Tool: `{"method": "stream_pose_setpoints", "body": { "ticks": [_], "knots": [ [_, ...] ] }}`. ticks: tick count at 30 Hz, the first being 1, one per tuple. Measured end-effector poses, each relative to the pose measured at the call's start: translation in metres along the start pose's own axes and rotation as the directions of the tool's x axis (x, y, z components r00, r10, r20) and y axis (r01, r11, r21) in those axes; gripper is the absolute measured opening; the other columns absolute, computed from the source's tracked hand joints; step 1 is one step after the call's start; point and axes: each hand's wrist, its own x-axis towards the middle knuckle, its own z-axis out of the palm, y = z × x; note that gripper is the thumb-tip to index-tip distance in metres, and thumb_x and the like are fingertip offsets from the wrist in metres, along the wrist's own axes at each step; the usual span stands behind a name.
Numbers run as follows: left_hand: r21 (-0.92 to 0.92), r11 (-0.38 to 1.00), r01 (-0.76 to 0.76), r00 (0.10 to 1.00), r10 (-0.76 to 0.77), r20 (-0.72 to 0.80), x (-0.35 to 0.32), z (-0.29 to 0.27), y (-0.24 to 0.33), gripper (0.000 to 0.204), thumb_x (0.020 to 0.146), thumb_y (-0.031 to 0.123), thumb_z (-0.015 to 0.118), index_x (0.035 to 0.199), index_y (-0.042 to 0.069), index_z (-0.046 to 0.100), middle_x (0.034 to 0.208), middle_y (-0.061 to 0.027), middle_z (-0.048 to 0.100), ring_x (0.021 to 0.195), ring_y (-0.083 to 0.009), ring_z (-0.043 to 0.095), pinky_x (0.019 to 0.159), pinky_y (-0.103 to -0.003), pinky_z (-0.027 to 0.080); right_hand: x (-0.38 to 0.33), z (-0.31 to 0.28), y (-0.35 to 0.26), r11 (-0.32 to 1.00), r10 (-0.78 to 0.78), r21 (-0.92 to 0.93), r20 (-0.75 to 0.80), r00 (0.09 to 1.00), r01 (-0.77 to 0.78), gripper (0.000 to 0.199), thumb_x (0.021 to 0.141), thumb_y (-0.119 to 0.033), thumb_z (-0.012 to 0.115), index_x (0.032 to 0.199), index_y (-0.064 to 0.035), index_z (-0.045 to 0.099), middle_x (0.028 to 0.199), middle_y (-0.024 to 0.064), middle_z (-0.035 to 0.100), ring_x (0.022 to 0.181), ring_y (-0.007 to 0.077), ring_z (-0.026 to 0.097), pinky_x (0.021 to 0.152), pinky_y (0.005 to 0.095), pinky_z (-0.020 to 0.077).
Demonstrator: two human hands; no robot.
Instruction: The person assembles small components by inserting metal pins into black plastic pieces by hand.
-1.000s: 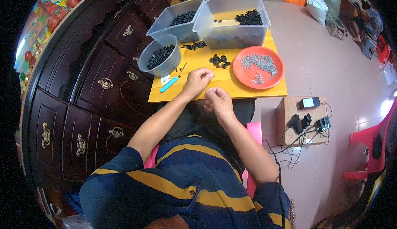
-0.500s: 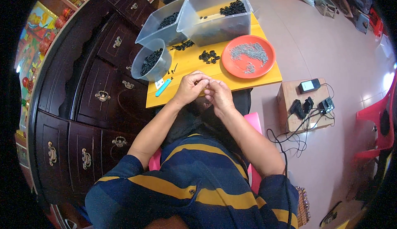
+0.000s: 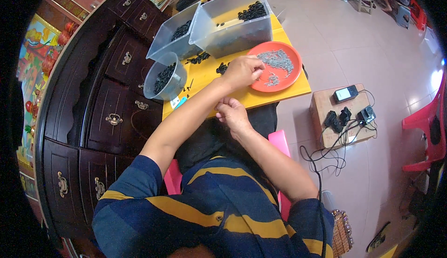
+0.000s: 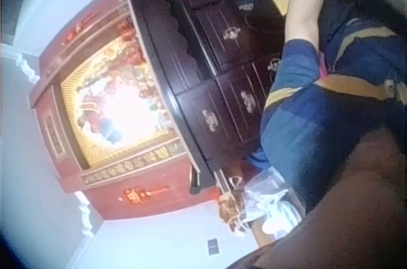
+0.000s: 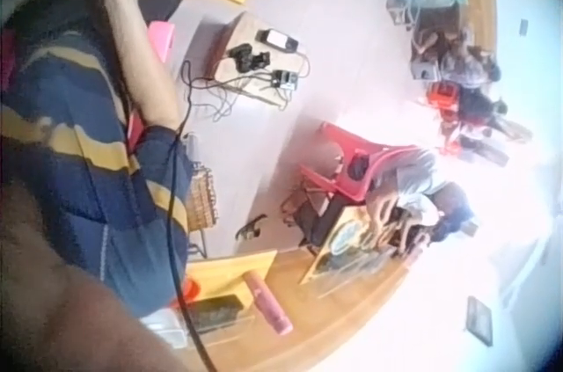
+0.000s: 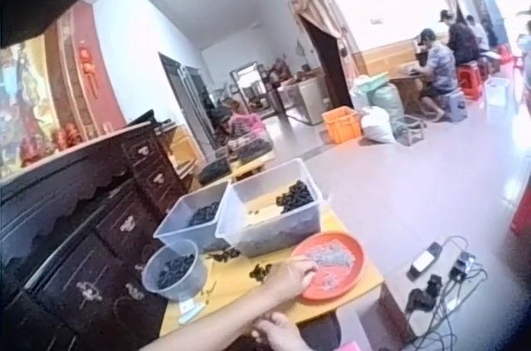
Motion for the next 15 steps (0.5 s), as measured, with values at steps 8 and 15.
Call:
{"method": "stream_pose_setpoints", "body": {
  "ticks": [8,15],
  "knots": [
    [0.116,0.990,-0.082,0.978,0.057,0.203,0.026,0.025,-0.008,0.010,0.080,0.017,0.065,0.086,0.011,0.071,0.087,-0.0081,0.069,0.087,-0.0298,0.067,0.074,-0.043,0.054,-0.005,0.003,-0.011,1.000,0.029,0.008,0.019,0.999,-0.029,0.019,0.089,-0.012,0.063,0.106,-0.0049,0.060,0.091,0.0002,0.063,0.066,0.0076,0.054,0.059,0.0222,0.0441],
    [0.204,0.974,-0.101,0.946,0.030,0.323,0.039,0.025,-0.003,0.012,0.081,0.018,0.061,0.082,0.008,0.068,0.088,-0.0104,0.070,0.088,-0.0317,0.067,0.076,-0.046,0.054,-0.003,0.006,-0.014,0.999,0.014,-0.032,0.022,1.000,-0.013,0.019,0.091,-0.014,0.064,0.106,-0.0045,0.060,0.087,0.0013,0.061,0.067,0.0089,0.054,0.059,0.0227,0.0436]
  ]
}}
